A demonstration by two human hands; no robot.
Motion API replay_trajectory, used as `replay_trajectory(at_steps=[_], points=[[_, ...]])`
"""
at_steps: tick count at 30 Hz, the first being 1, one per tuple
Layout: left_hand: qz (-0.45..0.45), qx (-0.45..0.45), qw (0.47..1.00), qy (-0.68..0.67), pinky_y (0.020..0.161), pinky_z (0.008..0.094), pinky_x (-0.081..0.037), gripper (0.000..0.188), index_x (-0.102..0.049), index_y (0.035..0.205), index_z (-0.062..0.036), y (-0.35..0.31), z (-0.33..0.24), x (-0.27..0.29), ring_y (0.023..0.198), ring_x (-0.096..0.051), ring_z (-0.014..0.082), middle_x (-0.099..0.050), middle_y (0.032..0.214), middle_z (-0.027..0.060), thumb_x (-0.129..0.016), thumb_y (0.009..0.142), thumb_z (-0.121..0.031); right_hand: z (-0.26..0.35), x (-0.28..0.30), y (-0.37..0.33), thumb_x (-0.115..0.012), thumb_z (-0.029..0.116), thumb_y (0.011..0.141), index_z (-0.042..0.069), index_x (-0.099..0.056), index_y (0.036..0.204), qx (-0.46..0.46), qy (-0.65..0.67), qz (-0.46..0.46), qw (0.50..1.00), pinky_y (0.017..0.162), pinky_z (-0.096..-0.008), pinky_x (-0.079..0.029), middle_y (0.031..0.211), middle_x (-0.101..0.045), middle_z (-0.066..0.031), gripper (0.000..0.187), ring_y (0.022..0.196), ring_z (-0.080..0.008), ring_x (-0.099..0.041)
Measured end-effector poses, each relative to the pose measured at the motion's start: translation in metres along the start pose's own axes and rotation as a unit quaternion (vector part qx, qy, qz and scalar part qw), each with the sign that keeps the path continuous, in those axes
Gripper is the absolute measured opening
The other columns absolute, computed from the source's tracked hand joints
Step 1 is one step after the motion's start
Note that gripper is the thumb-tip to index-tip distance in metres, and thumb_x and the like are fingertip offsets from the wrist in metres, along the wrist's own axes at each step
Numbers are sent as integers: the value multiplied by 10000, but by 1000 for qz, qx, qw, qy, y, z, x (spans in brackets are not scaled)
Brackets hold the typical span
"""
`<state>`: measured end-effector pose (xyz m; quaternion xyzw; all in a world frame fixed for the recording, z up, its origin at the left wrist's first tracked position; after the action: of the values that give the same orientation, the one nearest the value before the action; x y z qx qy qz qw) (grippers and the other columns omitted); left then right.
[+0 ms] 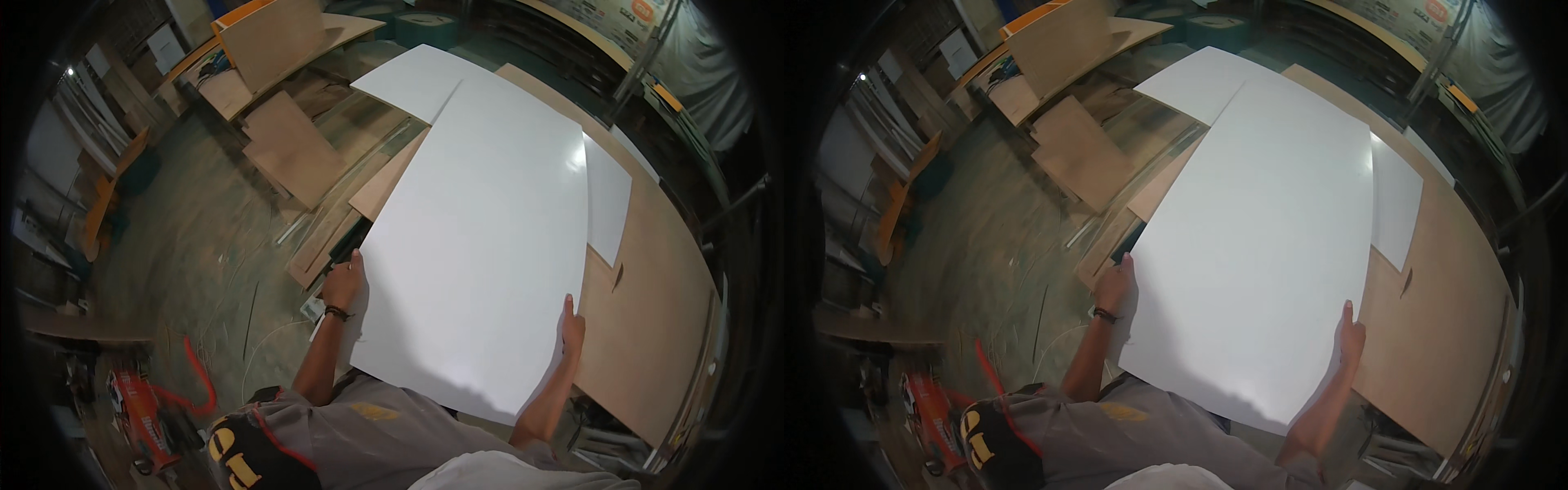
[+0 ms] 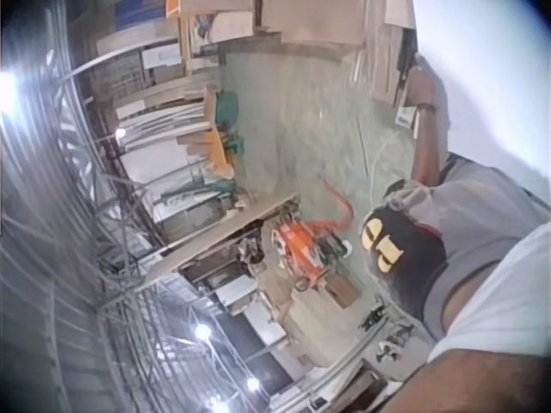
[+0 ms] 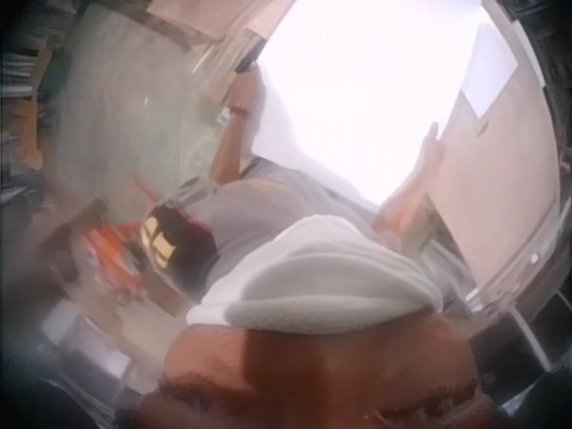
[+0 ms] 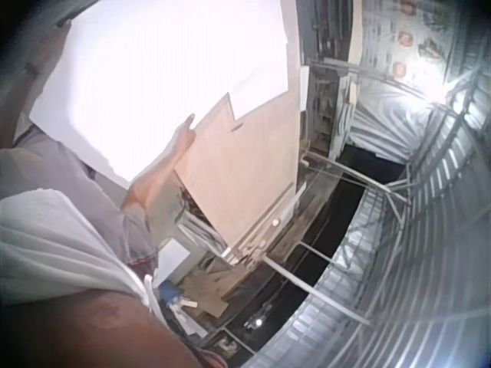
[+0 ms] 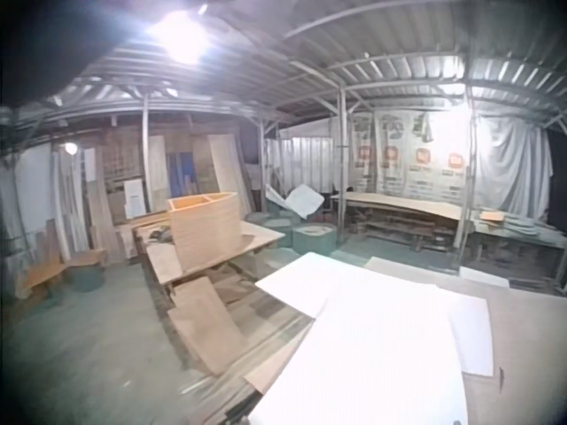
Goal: The person moves white boards on a workbench, uses a hammer to attach a wooden component to a structure, and measures a large board using a tape measure.
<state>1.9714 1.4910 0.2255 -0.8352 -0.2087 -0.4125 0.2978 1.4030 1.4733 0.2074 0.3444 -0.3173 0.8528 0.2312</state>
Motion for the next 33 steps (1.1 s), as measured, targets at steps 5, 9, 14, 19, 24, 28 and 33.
replay_trajectory(at_steps=[5,9,14,19,24,28,33], points=[[-42,-2,999,0,898,538,-513,797,-751,1038,3,24,14,6,1015,-668,478,-710,1023,290,-314,1000,-662,36,-48,10,-548,770,880,-246,-524,1276,41,-31,0,999,1069,-437,-442,1296,-584,-392,1090,1263,-431,-574],[-60,-34,997,22,919,535,-507,818,-727,1086,37,75,-6,-9,1036,-660,490,-703,1037,299,-360,980,-685,48,-70,23,-587,653,925,-222,-547,1272,0,18,43,999,1041,-441,-456,1290,-597,-378,942,1246,-432,-584],[-106,-90,990,-2,937,533,-497,915,-692,1125,66,196,27,-24,1070,-646,498,-687,1084,326,-397,932,-778,43,-161,24,-671,455,928,-151,-553,1330,92,154,41,983,1062,-431,-438,1344,-612,-283,736,1282,-368,-562],[-75,-98,992,-19,952,512,-490,959,-639,1207,83,301,73,-15,1110,-639,462,-666,1196,318,-524,858,-804,69,-162,-74,-706,320,926,-35,-600,1347,130,261,140,946,986,-386,-505,1219,-697,-216,561,1118,-294,-671],[-78,-114,990,-27,1079,477,-423,1011,-468,1475,34,362,64,-1,1304,-529,414,-547,1427,284,-667,831,-719,-20,-147,-93,-699,315,931,-8,-667,1248,142,251,162,944,910,-366,-537,1117,-736,-171,454,1052,-255,-703],[-45,-24,997,51,996,434,-479,720,-530,1413,46,337,33,-63,1187,-604,333,-619,1360,212,-686,933,-467,-138,-96,-118,-696,332,919,-7,-688,1206,49,82,109,989,912,-409,-542,1116,-732,-197,445,1038,-342,-706],[-155,-255,944,139,909,485,-519,723,-633,1241,77,247,9,-82,1042,-643,372,-674,1200,241,-567,974,-591,-354,-59,-182,-645,387,888,-35,-714,1133,-146,-52,38,987,914,-427,-541,1058,-738,-224,493,1004,-360,-709]])
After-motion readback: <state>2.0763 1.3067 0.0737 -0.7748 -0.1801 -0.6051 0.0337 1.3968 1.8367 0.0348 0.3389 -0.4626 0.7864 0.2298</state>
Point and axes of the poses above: each hand's wrist, its own y-axis towards the middle knuckle, its own x-axis out of the back of the hand, z = x × y, the point moved 1 cm from there along y, towards the middle knuckle
